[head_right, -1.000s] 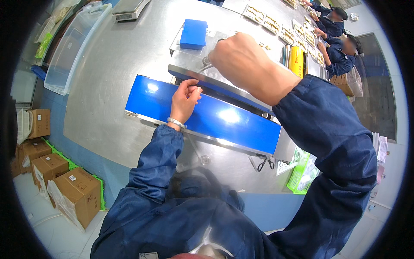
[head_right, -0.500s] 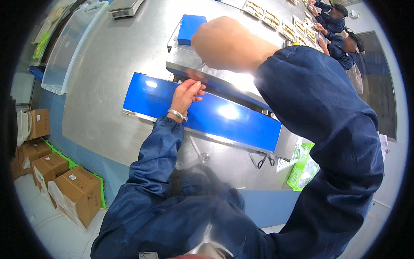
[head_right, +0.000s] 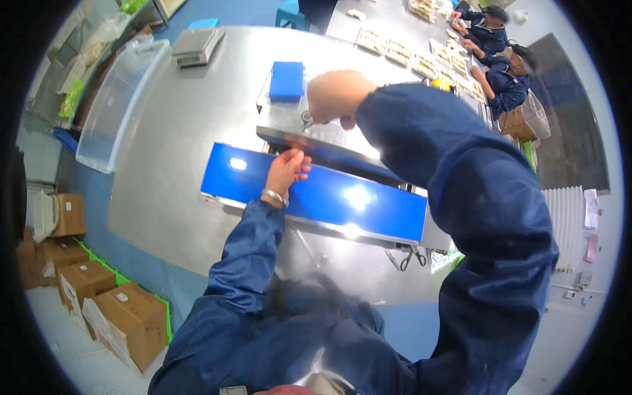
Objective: The person uses a screwdriver to tighten and loosen screws on a stainless steel machine with a blue conveyor belt. They repeatedly adjust the same screw locations and test the belt movement by hand. The person also moves around the machine to access different sides.
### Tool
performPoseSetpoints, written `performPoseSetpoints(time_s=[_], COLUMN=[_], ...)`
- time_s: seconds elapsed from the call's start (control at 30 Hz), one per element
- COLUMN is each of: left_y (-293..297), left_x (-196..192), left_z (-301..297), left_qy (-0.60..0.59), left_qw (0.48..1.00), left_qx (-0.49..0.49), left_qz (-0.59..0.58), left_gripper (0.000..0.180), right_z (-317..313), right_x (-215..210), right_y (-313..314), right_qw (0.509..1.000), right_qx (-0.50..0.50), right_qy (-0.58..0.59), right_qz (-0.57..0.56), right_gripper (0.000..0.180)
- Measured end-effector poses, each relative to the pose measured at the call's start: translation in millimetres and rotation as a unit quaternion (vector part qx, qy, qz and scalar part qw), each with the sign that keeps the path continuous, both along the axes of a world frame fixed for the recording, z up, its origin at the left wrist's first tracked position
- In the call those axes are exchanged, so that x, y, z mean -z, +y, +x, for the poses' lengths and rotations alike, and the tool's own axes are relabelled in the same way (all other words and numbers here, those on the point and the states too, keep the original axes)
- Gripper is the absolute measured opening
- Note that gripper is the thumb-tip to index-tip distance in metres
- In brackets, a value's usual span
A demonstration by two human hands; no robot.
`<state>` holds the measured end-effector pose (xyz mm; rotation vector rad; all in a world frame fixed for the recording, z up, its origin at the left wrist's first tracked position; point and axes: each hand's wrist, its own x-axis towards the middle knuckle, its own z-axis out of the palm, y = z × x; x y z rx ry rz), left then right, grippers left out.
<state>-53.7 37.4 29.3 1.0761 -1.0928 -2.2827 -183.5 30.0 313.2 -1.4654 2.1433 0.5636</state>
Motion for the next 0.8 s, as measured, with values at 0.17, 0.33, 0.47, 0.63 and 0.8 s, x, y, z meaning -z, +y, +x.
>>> performPoseSetpoints(time_s=[0.17,0.33,0.47,0.63,0.8], left_y=[-17.0,-59.5,-81.1,-87.7,-101.5], left_x=[6.0,2.8,5.2,17.8,12.5], left_z=[30.4,40.6,26.3,29.0,26.5], left_qy=[-0.062,-0.055,-0.105,-0.133,-0.139], left_qw=[0.985,0.929,0.909,0.897,0.923], left_qx=[-0.112,-0.206,-0.088,-0.094,-0.094], left_qz=[-0.117,-0.302,-0.394,-0.411,-0.345], left_gripper=[0.040,0.049,0.049,0.050,0.047], right_z=[-11.4,-49.6,-49.9,-22.0,-26.1], right_x=[-6.9,5.2,84.1,174.9,204.4], right_y=[70.0,210.2,335.3,471.5,516.9], right_qw=[0.977,0.910,0.791,0.593,0.533], right_qx=[-0.074,0.159,0.405,0.604,0.664], right_qy=[0.034,-0.261,-0.304,-0.357,-0.329], right_qz=[-0.196,-0.280,-0.344,-0.395,-0.408], right_gripper=[0.032,0.036,0.039,0.038,0.031])
